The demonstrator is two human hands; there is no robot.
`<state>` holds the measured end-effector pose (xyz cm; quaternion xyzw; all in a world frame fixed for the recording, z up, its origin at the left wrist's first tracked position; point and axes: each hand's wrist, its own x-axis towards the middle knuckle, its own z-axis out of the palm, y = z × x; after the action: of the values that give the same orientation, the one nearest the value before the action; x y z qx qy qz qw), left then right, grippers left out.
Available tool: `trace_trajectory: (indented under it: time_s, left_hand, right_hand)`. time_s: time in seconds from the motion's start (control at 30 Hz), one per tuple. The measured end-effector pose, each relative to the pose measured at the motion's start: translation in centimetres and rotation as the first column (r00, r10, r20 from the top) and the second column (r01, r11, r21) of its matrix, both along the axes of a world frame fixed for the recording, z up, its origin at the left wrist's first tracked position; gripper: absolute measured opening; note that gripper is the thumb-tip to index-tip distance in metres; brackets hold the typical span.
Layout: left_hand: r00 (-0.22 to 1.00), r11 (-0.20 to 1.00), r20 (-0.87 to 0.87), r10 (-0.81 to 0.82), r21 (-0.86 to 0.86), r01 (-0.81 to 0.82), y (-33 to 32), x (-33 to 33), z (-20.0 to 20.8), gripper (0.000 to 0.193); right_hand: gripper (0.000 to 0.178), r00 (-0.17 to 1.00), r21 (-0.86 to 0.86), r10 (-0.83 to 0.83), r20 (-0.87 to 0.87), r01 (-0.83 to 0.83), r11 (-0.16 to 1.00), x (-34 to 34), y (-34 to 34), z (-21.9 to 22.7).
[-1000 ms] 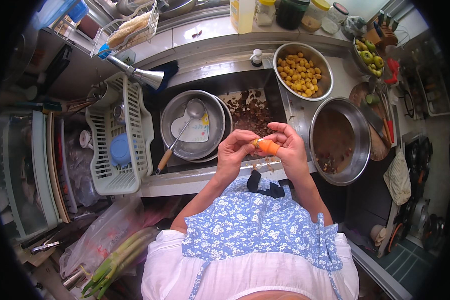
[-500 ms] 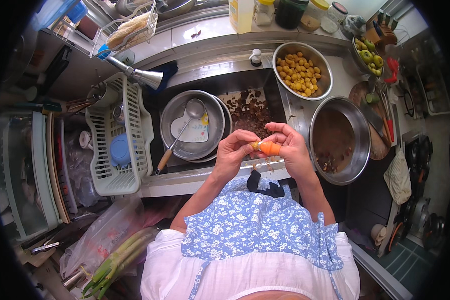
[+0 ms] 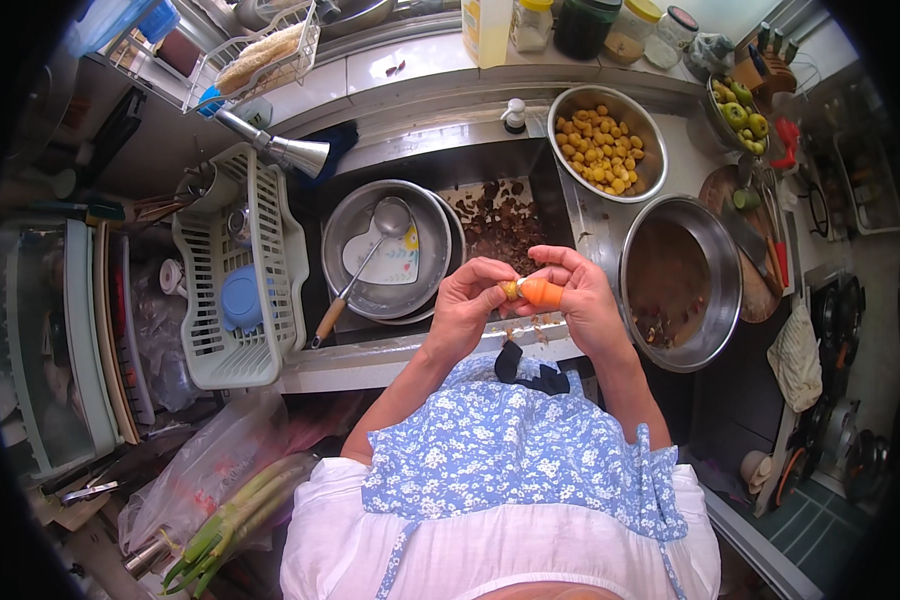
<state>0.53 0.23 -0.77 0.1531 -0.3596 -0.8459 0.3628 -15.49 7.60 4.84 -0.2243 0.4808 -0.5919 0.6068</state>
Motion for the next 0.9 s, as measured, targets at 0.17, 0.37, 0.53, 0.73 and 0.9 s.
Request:
trace_trajectory:
  time_s: [0.17,0.37,0.53,0.73,0.9]
  left_hand:
    - [0.999,0.988,0.023,0.029,0.149,-0.032,0.1,-0.1,0.7,0.01]
    - [0.995,0.995,0.071,0.068,0.073,-0.073,0.0,-0.1,0.6,0.011]
    - [0.977,0.989,0.154,0.145,-0.053,-0.138,0.5,-0.2,0.9,0.007]
    - [0.969,0.987,0.194,0.152,0.019,-0.159,1.0,-0.1,1.1,0.007]
    - [0.961,0.976,0.168,0.218,-0.062,-0.211,1.1,-0.2,0.4,0.008]
  right_hand:
    - [0.047,0.999,-0.003,-0.023,0.041,0.023,1.0,0.3,0.0,-0.3]
    - [0.044,0.998,0.018,-0.064,0.003,0.064,0.998,0.7,-0.2,0.0]
    - [0.047,0.978,-0.022,-0.069,-0.197,0.066,0.998,1.2,0.0,-0.1]
    - [0.047,0.982,-0.045,-0.098,-0.162,0.092,0.995,1.1,-0.1,0.0]
    - [0.047,0.958,-0.03,-0.075,-0.277,0.07,0.997,0.9,0.0,-0.3]
